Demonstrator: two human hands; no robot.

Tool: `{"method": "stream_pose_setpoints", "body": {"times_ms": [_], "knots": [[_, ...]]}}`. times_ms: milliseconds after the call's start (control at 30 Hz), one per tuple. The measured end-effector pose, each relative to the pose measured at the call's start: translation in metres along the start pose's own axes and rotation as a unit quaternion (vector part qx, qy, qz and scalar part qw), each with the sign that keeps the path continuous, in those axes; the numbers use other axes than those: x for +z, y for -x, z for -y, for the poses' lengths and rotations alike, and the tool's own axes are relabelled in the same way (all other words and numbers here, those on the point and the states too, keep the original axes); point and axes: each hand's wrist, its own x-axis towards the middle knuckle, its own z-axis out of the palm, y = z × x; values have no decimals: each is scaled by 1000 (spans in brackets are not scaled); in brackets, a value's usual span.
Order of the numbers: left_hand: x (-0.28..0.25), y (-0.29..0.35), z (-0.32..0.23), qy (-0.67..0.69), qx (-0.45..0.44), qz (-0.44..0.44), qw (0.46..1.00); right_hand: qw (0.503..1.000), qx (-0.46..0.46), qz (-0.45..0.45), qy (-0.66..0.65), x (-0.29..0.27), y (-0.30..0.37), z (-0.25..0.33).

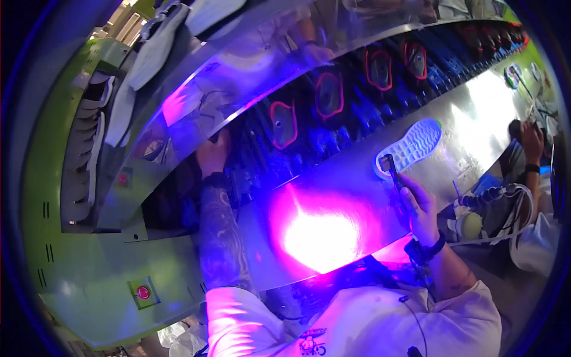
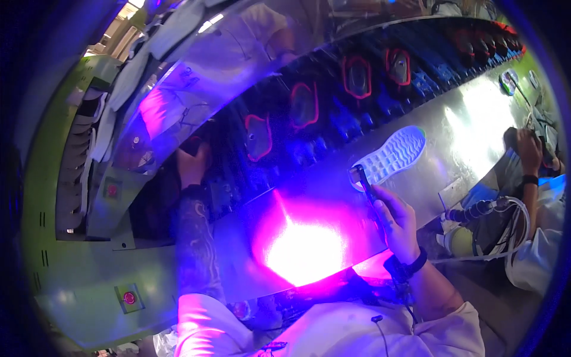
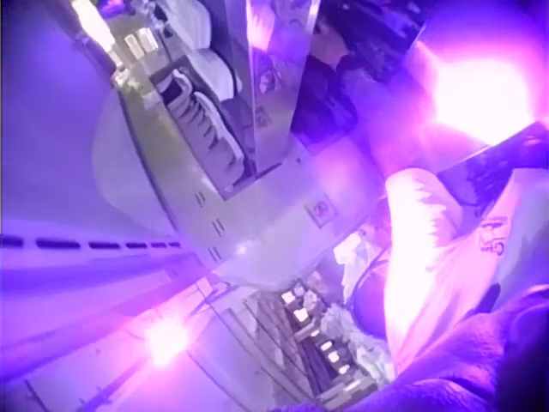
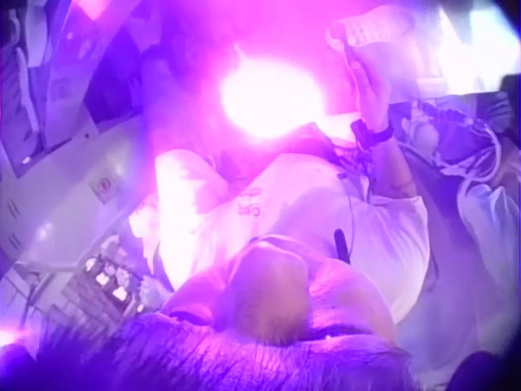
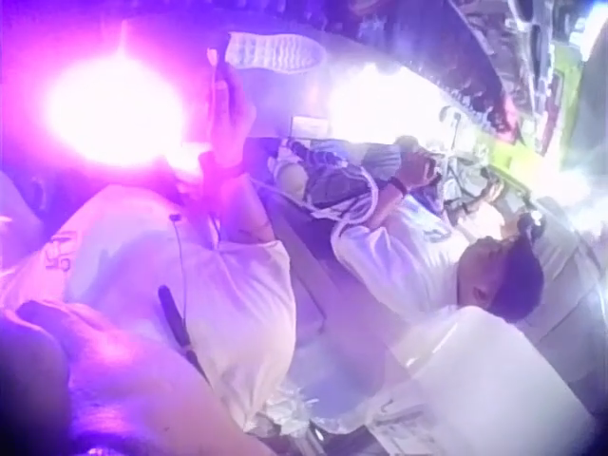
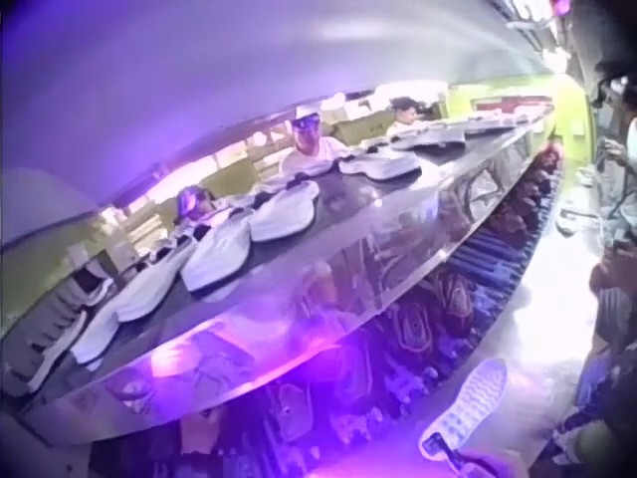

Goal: The recorder uses a brush tool to apply adhesive or solvent to the edges and soles of shoes along a manufacturing assembly line.

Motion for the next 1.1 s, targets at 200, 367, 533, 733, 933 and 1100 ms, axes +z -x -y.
{"method": "stream_pose_setpoints", "body": {"times_ms": [200,367,533,733,933,1100], "knots": [[-51,79,13,62,-98,94,989,998,-58,9,-15,2,-3,-5],[-141,236,-5,30,-56,182,981,997,-45,25,-63,2,-5,-15],[-152,327,-20,-144,104,-57,983,994,-89,55,-18,4,-4,-15],[-83,323,-87,176,32,185,966,992,-93,78,24,1,-12,-23],[-52,232,-108,194,96,120,969,927,-306,210,-55,0,-14,-32],[-64,211,-101,-182,141,288,930,970,-172,169,-31,1,4,-28]]}}
